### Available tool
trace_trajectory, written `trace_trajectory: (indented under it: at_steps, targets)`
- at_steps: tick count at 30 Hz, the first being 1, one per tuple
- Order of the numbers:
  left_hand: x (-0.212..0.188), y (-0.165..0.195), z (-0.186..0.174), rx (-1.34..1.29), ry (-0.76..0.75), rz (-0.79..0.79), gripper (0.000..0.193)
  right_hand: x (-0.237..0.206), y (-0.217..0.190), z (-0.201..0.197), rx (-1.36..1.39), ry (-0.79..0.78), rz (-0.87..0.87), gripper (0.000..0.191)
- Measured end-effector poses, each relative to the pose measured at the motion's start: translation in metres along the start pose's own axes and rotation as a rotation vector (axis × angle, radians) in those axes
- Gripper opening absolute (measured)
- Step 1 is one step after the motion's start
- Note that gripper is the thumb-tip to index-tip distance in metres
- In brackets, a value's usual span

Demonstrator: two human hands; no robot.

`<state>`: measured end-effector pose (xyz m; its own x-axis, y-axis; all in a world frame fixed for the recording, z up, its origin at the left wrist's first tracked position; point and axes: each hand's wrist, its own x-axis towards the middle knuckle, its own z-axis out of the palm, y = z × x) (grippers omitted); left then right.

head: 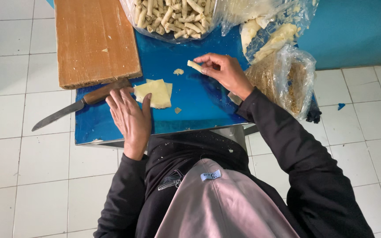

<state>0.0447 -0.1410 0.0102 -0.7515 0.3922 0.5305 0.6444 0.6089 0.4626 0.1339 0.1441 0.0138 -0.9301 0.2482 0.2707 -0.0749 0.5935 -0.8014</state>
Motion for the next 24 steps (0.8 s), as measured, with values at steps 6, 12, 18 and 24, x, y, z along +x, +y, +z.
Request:
trace_trajectory:
  at_steps: [6,12,18,24]
  targets:
    - [0.01,0.042,0.01,-0.755,-0.242,-0.069,0.058,-0.021,-0.028,0.002,0.119,-0.098,0.096,0.022]
    - [0.014,0.062,0.032,-1.111,-0.284,-0.19,0.017,-0.04,-0.064,0.012,0.162,-0.014,0.092,0.014]
    - [0.006,0.06,0.041,-1.27,-0.256,-0.303,0.01,-0.059,-0.088,0.024,-0.255,0.243,-0.296,0.029]
    - [0.002,0.06,0.043,-1.415,-0.304,-0.337,0.011,-0.062,-0.099,0.029,-0.539,0.346,-0.462,0.024]
